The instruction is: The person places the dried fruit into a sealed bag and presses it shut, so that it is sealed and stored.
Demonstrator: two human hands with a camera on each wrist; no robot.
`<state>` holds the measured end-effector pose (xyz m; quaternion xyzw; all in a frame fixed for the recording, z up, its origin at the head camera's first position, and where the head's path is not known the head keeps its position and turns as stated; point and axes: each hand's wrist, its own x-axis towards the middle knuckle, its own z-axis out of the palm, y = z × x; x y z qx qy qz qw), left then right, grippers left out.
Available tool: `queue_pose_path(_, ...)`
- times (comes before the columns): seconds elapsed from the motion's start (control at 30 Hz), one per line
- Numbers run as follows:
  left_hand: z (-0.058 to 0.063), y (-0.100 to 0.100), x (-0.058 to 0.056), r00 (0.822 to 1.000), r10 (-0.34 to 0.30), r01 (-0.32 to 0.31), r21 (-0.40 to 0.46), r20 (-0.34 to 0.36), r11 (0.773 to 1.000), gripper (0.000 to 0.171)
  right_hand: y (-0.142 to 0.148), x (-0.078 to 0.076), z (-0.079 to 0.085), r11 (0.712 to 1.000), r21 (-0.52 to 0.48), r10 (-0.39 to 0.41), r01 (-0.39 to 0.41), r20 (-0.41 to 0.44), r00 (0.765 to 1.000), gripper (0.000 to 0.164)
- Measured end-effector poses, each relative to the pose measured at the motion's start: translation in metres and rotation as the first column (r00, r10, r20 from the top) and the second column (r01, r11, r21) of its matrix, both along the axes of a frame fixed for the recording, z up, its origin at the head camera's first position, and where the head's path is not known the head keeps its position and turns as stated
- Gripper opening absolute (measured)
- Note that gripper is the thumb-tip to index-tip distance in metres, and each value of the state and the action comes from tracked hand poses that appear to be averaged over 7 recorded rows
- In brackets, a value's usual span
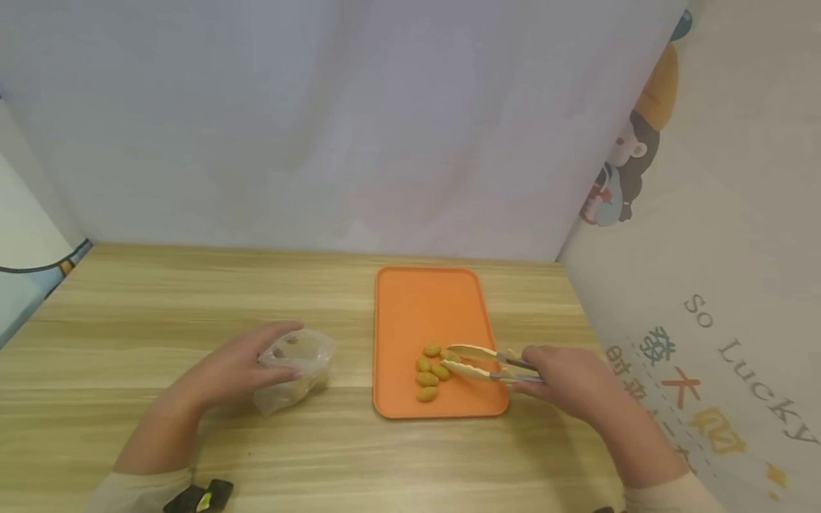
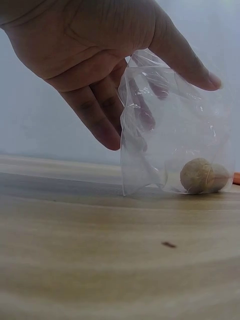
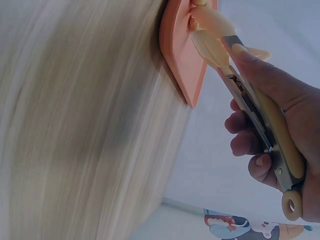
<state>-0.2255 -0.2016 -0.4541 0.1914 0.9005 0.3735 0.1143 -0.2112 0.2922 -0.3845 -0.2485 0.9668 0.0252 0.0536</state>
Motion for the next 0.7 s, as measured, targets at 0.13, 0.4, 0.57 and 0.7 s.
queue_pose_path(0.13, -0.001, -0.003, -0.008, 1.0, -0.013, 0.013, 0.009, 0.005, 1.0, 0.082, -0.003, -0.002, -0.003, 1.0, 0.0, -0.006, 0.006, -0.014, 1.0, 0.033)
queue_pose_path(0.4, -0.004, -0.009, -0.025, 0.999, -0.035, 0.035, 0.016, 0.009, 0.999, 0.082, -0.007, -0.006, -0.006, 0.999, -0.006, -0.048, 0.048, -0.003, 0.999, 0.032)
queue_pose_path(0.57, -0.006, -0.013, -0.035, 0.999, -0.047, 0.047, 0.016, 0.0, 0.999, 0.081, -0.011, -0.008, -0.008, 0.998, -0.013, -0.062, 0.061, -0.021, 0.998, 0.03)
queue_pose_path(0.7, -0.007, -0.016, -0.043, 0.998, -0.058, 0.058, 0.016, -0.005, 0.998, 0.081, -0.016, -0.01, -0.007, 0.997, -0.015, -0.076, 0.076, -0.022, 0.997, 0.028)
